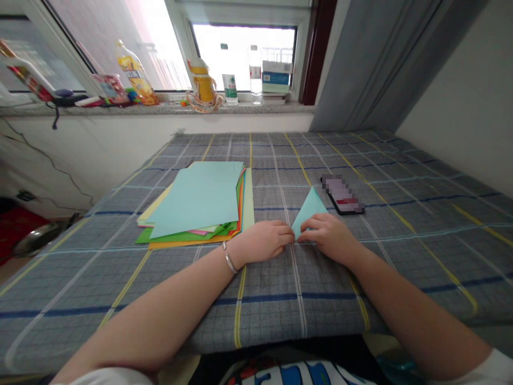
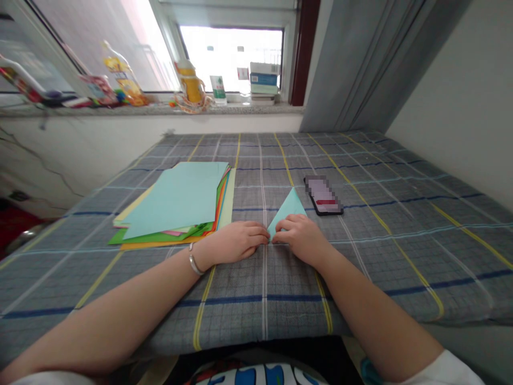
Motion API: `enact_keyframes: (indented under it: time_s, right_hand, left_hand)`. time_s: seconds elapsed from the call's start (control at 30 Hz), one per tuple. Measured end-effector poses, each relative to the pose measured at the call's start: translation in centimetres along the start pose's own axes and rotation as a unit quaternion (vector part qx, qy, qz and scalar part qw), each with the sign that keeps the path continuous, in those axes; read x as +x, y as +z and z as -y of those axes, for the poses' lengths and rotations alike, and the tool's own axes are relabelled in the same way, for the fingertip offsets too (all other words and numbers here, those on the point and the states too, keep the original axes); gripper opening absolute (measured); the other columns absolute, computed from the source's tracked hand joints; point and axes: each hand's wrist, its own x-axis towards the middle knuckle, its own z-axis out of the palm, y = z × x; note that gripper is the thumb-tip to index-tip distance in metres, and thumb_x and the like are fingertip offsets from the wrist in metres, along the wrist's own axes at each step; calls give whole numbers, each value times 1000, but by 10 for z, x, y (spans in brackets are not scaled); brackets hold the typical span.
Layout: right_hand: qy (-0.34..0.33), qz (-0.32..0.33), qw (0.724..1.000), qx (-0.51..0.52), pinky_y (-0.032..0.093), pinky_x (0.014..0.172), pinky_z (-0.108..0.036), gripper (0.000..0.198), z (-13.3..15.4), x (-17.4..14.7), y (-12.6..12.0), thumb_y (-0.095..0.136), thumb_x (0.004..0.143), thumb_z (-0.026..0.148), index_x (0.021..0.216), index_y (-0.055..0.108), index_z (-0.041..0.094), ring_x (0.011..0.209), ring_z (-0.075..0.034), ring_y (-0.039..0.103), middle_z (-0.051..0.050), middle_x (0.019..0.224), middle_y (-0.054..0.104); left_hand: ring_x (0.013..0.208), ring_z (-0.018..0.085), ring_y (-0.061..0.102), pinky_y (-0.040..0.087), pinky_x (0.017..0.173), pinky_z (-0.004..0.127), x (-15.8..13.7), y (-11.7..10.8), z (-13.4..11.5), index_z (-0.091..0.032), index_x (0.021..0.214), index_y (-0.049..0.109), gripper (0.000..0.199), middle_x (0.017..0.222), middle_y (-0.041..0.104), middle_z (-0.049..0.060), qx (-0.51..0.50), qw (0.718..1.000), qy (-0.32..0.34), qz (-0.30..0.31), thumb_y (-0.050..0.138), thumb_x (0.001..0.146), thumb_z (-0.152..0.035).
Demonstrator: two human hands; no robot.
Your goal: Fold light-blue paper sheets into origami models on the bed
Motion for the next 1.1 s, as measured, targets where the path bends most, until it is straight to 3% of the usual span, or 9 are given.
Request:
enact_keyframes:
  time_s: [0.23,0.53,0.7,0.8,0.9,1.0,1.1]
  right_hand:
    - [5,-10,1000,11,39,78,-35,29,-5,-4,-1,60,83,4,88,74,29,91,-19,57,1,101,71]
    - [5,-25,999,29,42,81,-34,33,-12,-8,1,58,81,0,84,75,28,91,-19,60,1,101,72]
    - [11,-49,998,50,45,82,-35,33,-12,-10,-1,53,80,0,80,73,26,89,-19,60,0,97,72]
    - [75,-122,988,52,45,90,-37,31,-17,-12,0,50,79,1,82,72,24,97,-21,59,-3,102,71]
    - [203,-181,962,24,45,95,-42,28,-26,-13,6,49,79,8,94,71,19,101,-25,58,-9,106,69]
    - [304,-169,937,2,45,95,-47,32,-34,-13,19,49,84,21,110,65,11,105,-31,58,-16,108,67]
    - [341,-127,931,15,44,96,-49,39,-35,-10,30,48,86,30,114,62,6,105,-34,59,-21,110,67]
  left_hand:
    - [113,21,59,47,101,35,-3,-1,3,-15,108,65,26,117,68,7,-11,1000,9,-7,50,88,-10]
    - [110,22,61,50,95,38,-9,-3,6,-17,102,68,24,120,69,5,53,998,26,-13,47,91,-13]
    - [113,22,60,48,98,36,-11,-1,8,-17,99,66,23,121,68,5,21,1000,6,-15,48,88,-9]
    - [110,20,60,48,98,34,-13,0,11,-17,93,64,21,117,68,6,-16,1000,-10,-20,46,88,-8]
    - [105,19,62,49,96,33,-13,2,14,-17,93,62,20,110,68,7,-38,998,-45,-26,45,88,-9]
    - [110,19,60,46,101,33,-11,5,15,-16,104,62,23,112,66,8,-47,993,-88,-58,43,91,-11]
    - [124,22,53,39,110,37,-7,10,12,-15,117,60,29,125,62,10,-46,989,-116,-82,41,98,-25]
